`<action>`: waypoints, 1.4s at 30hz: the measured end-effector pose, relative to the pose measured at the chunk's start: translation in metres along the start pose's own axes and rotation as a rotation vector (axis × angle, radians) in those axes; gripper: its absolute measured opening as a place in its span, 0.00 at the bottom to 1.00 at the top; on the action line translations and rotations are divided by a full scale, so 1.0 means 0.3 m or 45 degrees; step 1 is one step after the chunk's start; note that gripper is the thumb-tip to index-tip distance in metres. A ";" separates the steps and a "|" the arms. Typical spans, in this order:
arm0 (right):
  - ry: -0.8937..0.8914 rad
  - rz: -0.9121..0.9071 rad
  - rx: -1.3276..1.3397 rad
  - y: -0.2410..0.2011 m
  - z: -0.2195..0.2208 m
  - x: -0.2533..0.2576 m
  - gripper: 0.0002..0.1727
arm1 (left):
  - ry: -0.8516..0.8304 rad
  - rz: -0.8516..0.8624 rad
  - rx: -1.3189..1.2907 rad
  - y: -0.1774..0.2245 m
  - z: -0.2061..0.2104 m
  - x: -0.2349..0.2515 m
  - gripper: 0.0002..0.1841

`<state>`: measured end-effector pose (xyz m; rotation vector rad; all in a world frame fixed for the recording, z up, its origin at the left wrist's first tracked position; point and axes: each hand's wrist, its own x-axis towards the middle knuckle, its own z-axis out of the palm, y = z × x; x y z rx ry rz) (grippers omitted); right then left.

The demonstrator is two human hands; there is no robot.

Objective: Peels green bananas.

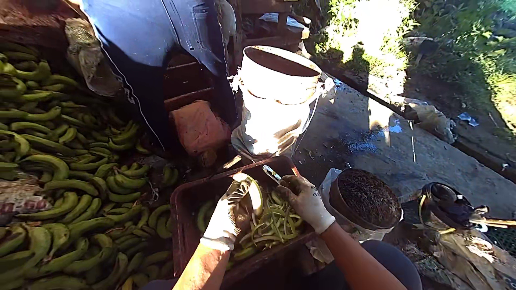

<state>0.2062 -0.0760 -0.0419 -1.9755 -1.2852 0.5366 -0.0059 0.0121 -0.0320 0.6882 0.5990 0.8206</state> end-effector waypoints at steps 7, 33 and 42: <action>0.187 -0.488 -0.022 -0.039 0.125 -0.113 0.28 | 0.197 0.008 -0.467 0.041 0.018 0.004 0.22; 0.171 -0.781 -0.124 -0.019 0.093 -0.094 0.23 | 0.032 -0.147 -0.073 0.051 0.015 -0.036 0.15; -0.114 -0.417 0.165 -0.033 -0.031 -0.028 0.22 | -0.466 -0.150 0.556 0.060 0.044 -0.090 0.26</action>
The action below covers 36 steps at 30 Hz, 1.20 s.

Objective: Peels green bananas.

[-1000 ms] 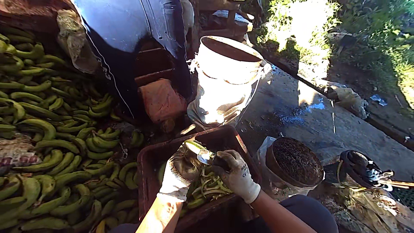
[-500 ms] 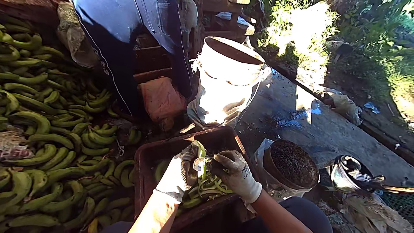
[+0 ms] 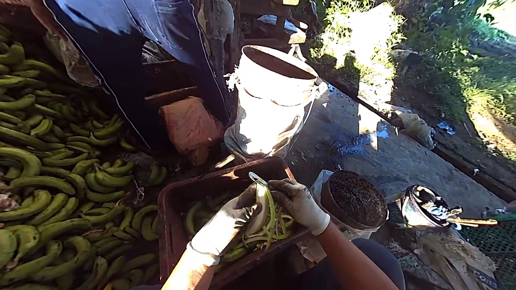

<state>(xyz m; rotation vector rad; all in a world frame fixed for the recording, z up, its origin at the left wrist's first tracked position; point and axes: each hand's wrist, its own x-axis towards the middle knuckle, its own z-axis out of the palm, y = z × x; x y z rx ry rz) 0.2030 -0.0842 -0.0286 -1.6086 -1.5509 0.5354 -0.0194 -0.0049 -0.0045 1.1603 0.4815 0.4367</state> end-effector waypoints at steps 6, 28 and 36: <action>-0.071 0.076 -0.054 -0.005 -0.013 -0.004 0.23 | -0.035 -0.054 0.429 0.033 -0.008 0.004 0.30; 0.066 0.023 -0.176 -0.005 0.042 -0.003 0.24 | 0.172 0.063 -0.281 -0.017 -0.011 0.003 0.16; 0.078 0.057 -0.208 0.009 -0.044 -0.022 0.27 | 0.456 0.186 -0.326 0.036 -0.081 0.032 0.19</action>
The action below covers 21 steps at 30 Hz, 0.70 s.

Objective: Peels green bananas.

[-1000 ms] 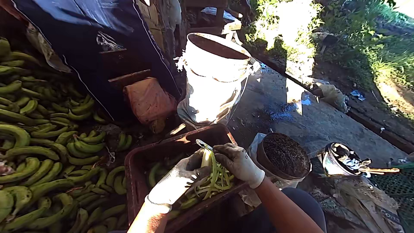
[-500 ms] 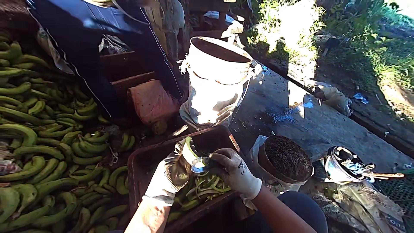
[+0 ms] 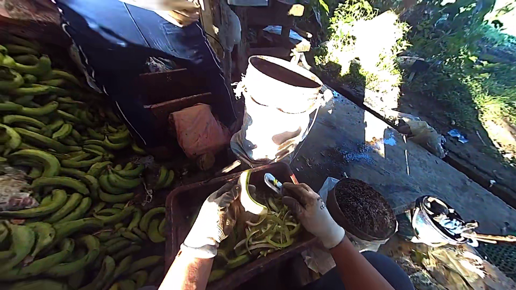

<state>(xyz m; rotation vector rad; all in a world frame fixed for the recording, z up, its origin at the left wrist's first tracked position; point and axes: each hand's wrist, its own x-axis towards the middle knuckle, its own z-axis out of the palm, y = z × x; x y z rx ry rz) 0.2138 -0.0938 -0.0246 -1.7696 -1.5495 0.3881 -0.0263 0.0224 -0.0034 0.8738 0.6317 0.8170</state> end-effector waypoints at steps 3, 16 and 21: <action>-0.040 -0.322 -0.017 -0.027 0.005 -0.032 0.23 | 0.051 -0.002 -0.175 -0.008 -0.016 0.015 0.18; 0.051 0.390 0.136 0.027 0.061 0.033 0.28 | -0.138 -0.076 0.113 -0.077 0.052 -0.021 0.18; 0.134 0.397 0.177 0.021 0.006 0.037 0.29 | -0.172 -0.061 0.021 -0.054 0.042 -0.008 0.19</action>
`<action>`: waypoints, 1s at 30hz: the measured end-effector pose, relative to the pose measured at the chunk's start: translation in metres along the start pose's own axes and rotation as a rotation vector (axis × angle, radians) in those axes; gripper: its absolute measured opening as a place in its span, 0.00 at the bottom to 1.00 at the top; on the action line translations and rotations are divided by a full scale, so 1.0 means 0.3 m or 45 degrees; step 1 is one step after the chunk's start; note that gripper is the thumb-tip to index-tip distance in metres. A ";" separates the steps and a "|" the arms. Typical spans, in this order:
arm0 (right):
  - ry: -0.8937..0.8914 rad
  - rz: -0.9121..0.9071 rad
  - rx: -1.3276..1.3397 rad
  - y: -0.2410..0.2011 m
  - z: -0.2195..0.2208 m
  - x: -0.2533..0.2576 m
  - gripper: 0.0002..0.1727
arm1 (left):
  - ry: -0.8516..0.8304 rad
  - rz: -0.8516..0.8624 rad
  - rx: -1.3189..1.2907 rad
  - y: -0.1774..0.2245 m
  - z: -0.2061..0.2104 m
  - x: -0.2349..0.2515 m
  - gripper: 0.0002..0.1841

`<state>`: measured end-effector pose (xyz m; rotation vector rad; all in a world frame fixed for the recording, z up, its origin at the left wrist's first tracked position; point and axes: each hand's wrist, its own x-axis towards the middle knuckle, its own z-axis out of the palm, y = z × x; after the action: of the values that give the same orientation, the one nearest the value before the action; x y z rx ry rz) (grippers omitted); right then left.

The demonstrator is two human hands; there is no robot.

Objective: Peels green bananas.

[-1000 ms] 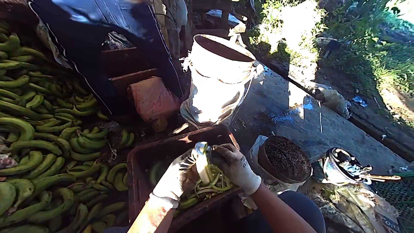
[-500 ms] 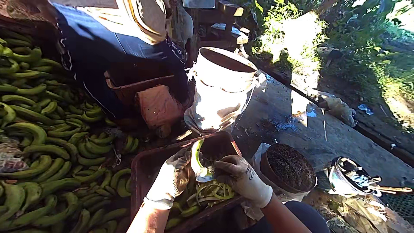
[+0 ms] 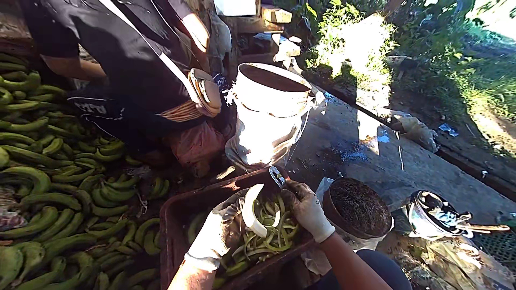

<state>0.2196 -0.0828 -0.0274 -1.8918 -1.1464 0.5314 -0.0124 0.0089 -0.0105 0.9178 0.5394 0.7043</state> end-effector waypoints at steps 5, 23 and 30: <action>-0.158 -0.324 0.087 -0.082 0.068 -0.111 0.41 | 0.160 0.023 0.024 -0.045 0.017 0.008 0.18; 0.362 -0.789 -0.034 -0.602 0.031 0.185 0.23 | 1.024 0.736 -0.448 0.458 -0.481 -0.171 0.13; -0.695 0.349 -0.267 0.007 0.947 0.055 0.26 | 0.981 0.671 -0.485 0.477 -0.539 -0.144 0.11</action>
<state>0.0288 0.0560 -0.1865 -2.1710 -1.3261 1.1736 -0.1963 0.1210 0.0352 0.3949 0.8067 1.6072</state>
